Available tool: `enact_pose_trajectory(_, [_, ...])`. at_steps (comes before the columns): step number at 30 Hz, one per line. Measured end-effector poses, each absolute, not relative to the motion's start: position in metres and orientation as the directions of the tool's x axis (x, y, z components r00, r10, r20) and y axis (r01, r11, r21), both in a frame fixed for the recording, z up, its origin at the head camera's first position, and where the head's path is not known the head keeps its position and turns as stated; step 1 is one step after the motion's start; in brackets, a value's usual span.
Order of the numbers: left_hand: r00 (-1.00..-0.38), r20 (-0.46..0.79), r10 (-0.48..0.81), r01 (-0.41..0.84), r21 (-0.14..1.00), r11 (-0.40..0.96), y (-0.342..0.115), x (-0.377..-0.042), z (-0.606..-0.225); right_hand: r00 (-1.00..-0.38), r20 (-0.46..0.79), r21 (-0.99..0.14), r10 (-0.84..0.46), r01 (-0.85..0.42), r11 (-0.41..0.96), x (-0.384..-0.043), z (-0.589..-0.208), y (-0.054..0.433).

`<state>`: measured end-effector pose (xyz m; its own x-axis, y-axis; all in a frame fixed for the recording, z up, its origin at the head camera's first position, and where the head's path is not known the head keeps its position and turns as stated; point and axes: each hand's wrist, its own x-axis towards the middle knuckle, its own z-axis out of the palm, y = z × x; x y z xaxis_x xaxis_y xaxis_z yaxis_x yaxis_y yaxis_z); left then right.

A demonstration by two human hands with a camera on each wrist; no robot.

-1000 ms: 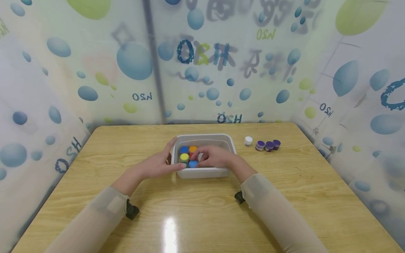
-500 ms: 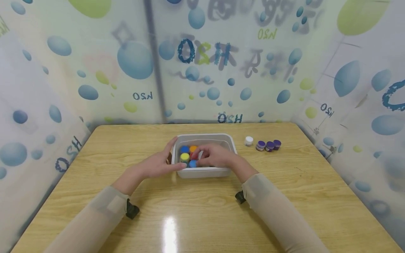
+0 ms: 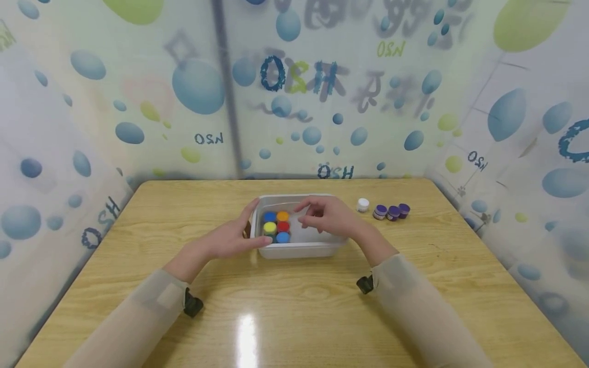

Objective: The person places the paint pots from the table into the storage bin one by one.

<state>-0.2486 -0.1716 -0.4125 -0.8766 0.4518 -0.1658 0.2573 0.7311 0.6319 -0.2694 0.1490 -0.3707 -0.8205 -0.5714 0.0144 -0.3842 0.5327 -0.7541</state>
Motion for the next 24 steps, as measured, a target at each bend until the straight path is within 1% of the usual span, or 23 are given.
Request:
enact_pose_trajectory(8, [-0.873,-0.178,0.454,0.257,0.623,0.738,-0.172,-0.249,-0.412,-0.890,0.050,-0.770,-0.453,-0.323,0.550,-0.263,-0.363,0.196])
enact_pose_trajectory(14, [-0.873,-0.177,0.454,0.258,0.622,0.740,-0.172,-0.250,-0.411,-0.932,0.064,-0.780,-0.358,-0.270,0.564,-0.268,-0.367,0.236])
enact_pose_trajectory(19, [-0.872,-0.170,0.459,0.263,0.628,0.732,-0.172,-0.250,-0.410,-0.954,0.053,-0.760,-0.295,-0.230,0.608,-0.274,-0.374,0.264])
enact_pose_trajectory(24, [-0.870,-0.169,0.463,0.263,0.635,0.726,-0.173,-0.249,-0.411,-0.968,0.022,-0.743,-0.250,-0.183,0.644,-0.282,-0.386,0.279])
